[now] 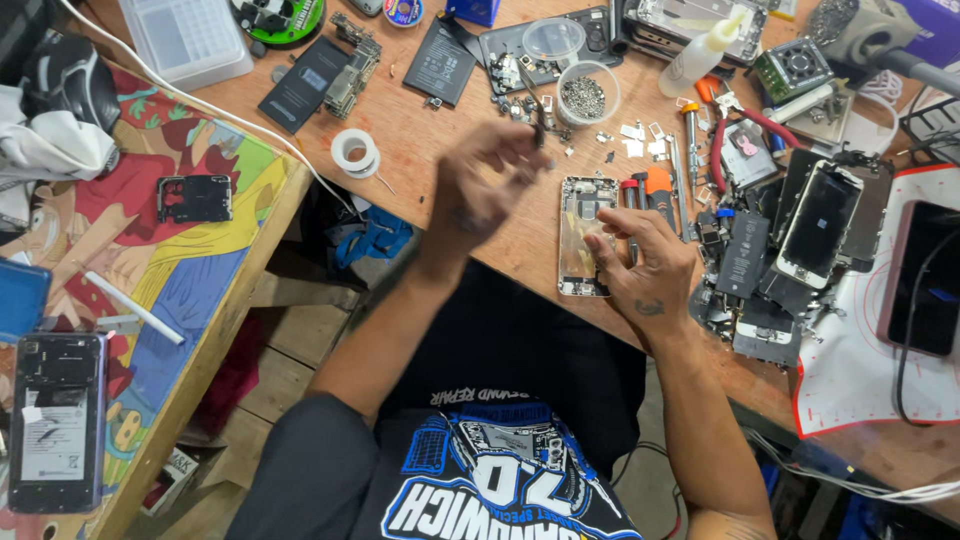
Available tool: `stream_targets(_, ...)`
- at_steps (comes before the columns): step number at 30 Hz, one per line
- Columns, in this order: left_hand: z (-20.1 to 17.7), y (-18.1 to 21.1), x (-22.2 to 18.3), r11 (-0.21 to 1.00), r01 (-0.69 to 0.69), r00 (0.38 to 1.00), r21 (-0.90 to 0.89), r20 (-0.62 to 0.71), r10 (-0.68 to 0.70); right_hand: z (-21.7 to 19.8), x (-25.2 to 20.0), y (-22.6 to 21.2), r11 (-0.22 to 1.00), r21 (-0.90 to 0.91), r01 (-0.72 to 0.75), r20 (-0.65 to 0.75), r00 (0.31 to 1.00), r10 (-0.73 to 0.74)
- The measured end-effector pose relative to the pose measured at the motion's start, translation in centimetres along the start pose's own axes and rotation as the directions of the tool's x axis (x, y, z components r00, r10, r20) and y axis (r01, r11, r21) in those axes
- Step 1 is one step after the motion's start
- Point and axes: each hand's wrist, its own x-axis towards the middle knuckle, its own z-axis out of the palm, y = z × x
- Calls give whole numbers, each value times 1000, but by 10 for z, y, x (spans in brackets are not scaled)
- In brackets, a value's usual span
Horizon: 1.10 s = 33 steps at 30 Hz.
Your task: The person uses a screwdriver to remove screws from a disassembled smartphone chassis, then applies adhesive from a bottle to the interior frame and presses components into place. The work continues with repeated screw removal and adhesive application on the same device.
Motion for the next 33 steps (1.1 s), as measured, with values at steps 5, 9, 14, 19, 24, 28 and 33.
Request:
stream_targets(5, -68, -5, 36, 967, -21, 981, 253, -183, 69, 1, 0, 2, 1000, -1, 17, -4, 1000, -17)
stream_targets(9, -121, -21, 56, 784, 49, 964, 618, -235, 125, 1, 0, 2, 1000, 6, 6, -2, 1000, -6)
stream_targets(14, -148, -55, 60, 736, 148, 956, 661, -285, 65, 3, -1, 3, 1000, 3, 16, 2, 1000, -16)
stream_targets(19, -151, -68, 58, 718, 200, 962, 667, -272, -16, 4, 0, 6, 1000, 10, 7, 9, 1000, -7)
stream_targets(24, -147, -69, 54, 720, 221, 959, 658, -282, -36, 4, -1, 9, 999, 16, -30, 23, 999, 30)
stream_targets(28, -147, -70, 53, 684, 196, 963, 703, -271, 3, 4, -1, 8, 1000, 11, -15, 10, 1000, 15)
stream_targets(33, -147, -74, 51, 682, 217, 959, 698, -284, -15, 3, 0, 6, 1000, 13, -21, 5, 1000, 21)
